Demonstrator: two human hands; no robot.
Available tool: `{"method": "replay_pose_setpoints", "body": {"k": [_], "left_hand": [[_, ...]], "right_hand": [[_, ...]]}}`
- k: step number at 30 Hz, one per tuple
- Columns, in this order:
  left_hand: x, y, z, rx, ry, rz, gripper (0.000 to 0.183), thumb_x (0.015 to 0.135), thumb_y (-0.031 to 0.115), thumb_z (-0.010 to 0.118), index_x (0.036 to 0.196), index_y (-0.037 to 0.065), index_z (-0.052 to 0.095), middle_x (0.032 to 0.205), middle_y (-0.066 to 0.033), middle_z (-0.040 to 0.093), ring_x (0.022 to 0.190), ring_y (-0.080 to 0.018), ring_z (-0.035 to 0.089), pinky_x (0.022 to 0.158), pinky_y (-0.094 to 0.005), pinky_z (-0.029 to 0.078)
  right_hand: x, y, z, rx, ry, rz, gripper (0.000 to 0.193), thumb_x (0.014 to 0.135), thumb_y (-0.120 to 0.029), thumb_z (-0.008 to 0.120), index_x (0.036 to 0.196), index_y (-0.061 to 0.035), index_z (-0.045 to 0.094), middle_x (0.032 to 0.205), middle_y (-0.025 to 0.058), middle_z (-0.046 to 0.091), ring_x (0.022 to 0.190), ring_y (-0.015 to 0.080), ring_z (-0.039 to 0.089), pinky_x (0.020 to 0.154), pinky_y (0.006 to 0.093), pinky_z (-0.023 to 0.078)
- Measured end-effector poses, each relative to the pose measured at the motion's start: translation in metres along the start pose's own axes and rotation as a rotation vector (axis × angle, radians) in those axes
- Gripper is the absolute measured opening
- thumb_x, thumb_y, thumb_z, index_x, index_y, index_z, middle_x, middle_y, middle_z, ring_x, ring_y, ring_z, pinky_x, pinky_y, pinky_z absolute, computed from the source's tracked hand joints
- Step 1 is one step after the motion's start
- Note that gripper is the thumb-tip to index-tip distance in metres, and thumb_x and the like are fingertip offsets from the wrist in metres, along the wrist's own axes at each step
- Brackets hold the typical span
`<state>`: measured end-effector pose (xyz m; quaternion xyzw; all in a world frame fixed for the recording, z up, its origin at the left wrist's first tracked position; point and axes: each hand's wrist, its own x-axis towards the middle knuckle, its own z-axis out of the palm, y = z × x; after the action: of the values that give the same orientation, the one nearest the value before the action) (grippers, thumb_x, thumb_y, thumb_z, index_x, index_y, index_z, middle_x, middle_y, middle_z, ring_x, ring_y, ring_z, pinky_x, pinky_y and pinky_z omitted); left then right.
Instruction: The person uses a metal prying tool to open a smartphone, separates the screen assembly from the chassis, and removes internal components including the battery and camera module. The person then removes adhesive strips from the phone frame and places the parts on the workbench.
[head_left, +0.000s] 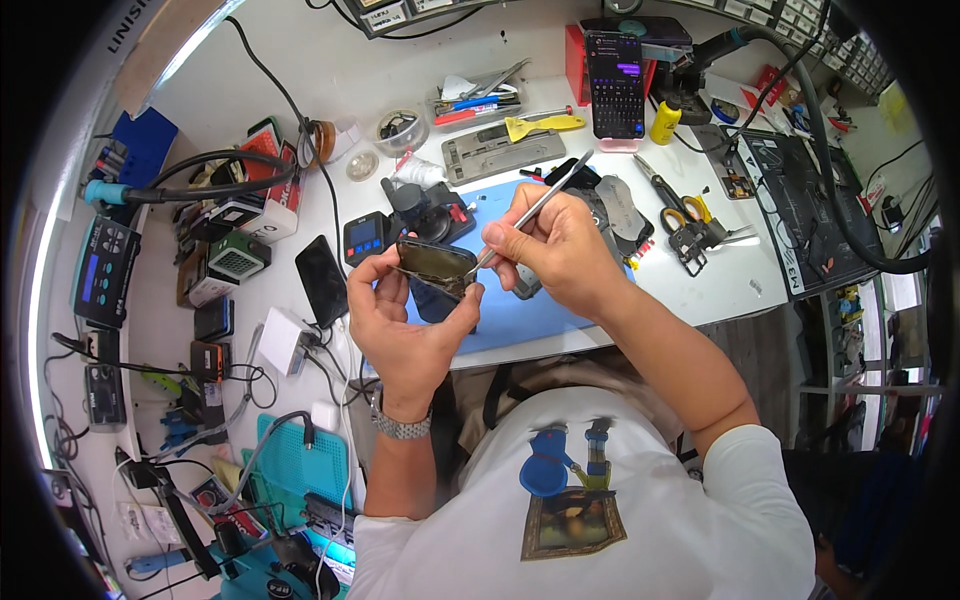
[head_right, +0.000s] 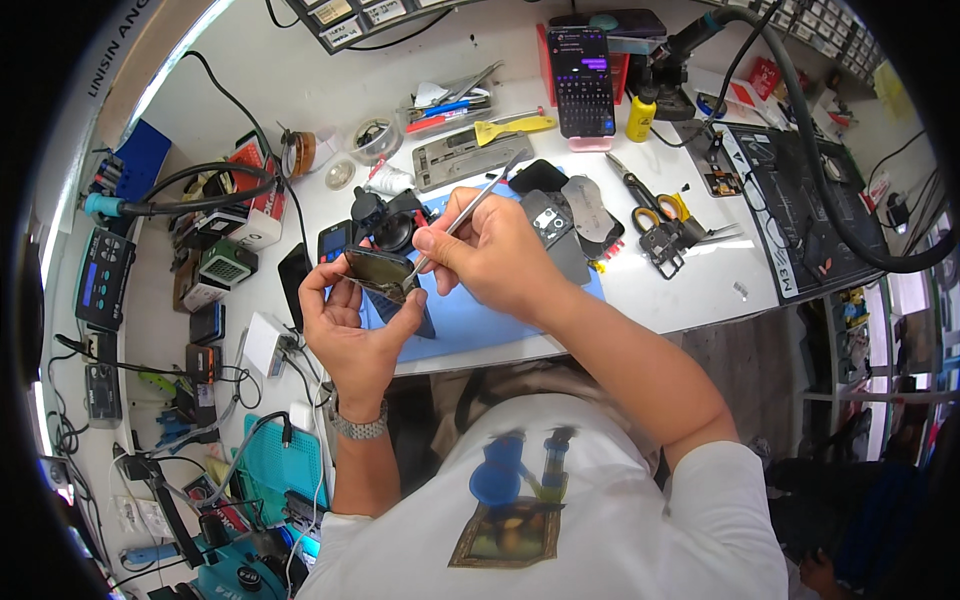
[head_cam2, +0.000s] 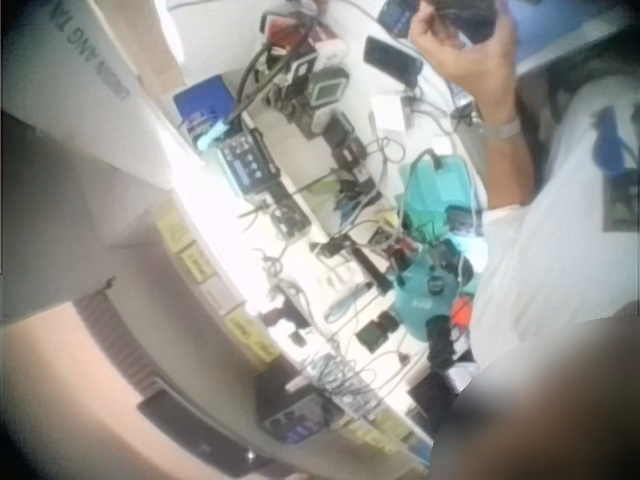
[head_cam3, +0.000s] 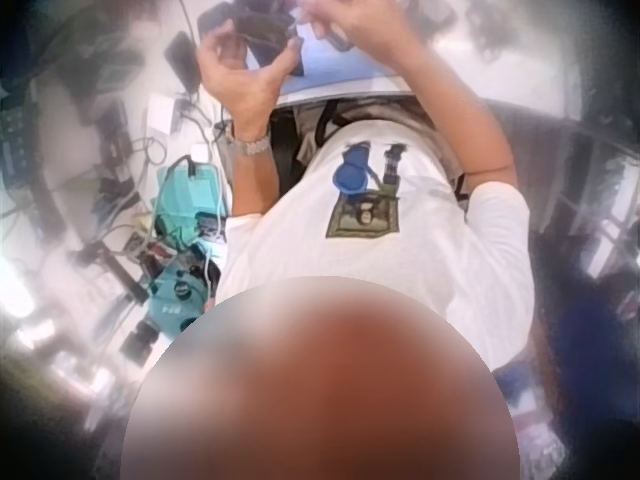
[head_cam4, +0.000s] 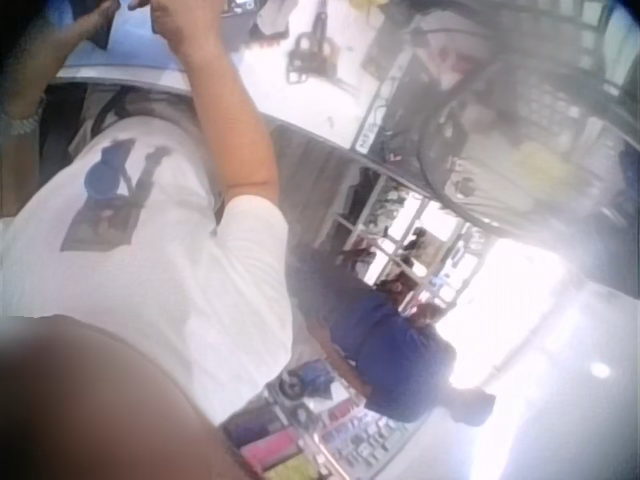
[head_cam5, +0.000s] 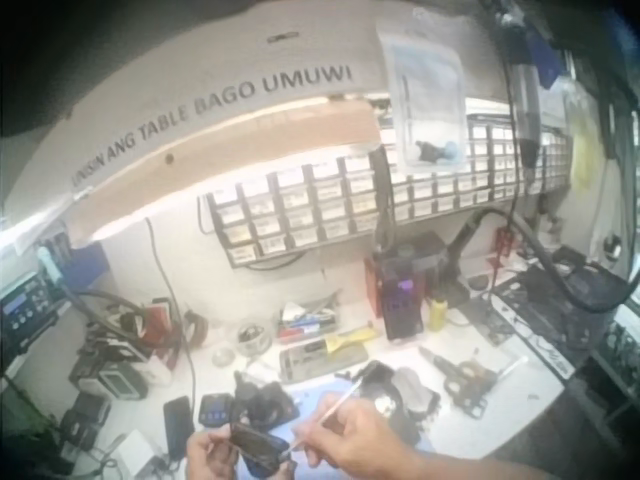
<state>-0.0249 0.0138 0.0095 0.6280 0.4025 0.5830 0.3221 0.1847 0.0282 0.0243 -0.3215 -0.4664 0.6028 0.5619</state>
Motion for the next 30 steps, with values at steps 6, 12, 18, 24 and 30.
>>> {"method": "replay_pose_setpoints", "body": {"k": [6,12,18,24,30], "left_hand": [[-0.002,0.001,-0.001,-0.021,0.024,-0.018,0.082,0.073,-0.004,0.099,0.137,-0.001,0.047,0.138,-0.0221,0.063,0.127,-0.0273,0.069,0.114,-0.0401,0.057],[-0.011,0.0,0.01,0.095,0.086,0.049,0.082,0.071,0.001,0.101,0.136,-0.002,0.051,0.139,-0.0221,0.063,0.131,-0.0281,0.068,0.119,-0.0418,0.054],[-0.01,-0.001,0.015,0.11,0.074,0.057,0.083,0.071,0.006,0.103,0.135,-0.003,0.052,0.14,-0.023,0.065,0.129,-0.0265,0.069,0.118,-0.0399,0.054],[-0.015,0.007,0.016,0.201,-0.013,0.078,0.078,0.07,0.006,0.102,0.133,-0.001,0.056,0.139,-0.0207,0.069,0.12,-0.0243,0.073,0.109,-0.0379,0.06],[-0.015,0.006,0.015,0.251,-0.156,0.239,0.088,0.07,0.008,0.102,0.145,-0.002,0.059,0.138,-0.02,0.071,0.125,-0.0291,0.073,0.107,-0.041,0.061]], "right_hand": [[-0.007,0.006,0.007,-0.048,0.055,-0.067,0.018,0.105,-0.01,0.078,0.098,-0.0033,0.063,0.088,0.0116,0.077,0.067,0.012,0.07,0.061,0.0286,0.056],[-0.025,0.002,0.01,-0.314,0.199,-0.461,0.017,0.102,-0.012,0.082,0.095,-0.0017,0.07,0.085,0.0086,0.073,0.077,0.0115,0.069,0.071,0.0305,0.056],[-0.023,-0.016,0.016,-0.349,0.226,-0.474,0.013,0.112,-0.013,0.068,0.113,-0.0005,0.071,0.096,0.0091,0.073,0.087,0.0132,0.067,0.081,0.031,0.056],[-0.028,-0.045,0.018,-0.632,0.169,-0.088,0.033,0.113,-0.022,0.063,0.132,0.0027,0.073,0.102,0.0158,0.081,0.087,0.0181,0.077,0.081,0.0338,0.06],[-0.023,-0.041,0.014,-0.789,0.06,0.073,0.03,0.101,-0.025,0.078,0.103,0.0043,0.082,0.085,0.0162,0.079,0.074,0.02,0.075,0.071,0.037,0.058]]}}
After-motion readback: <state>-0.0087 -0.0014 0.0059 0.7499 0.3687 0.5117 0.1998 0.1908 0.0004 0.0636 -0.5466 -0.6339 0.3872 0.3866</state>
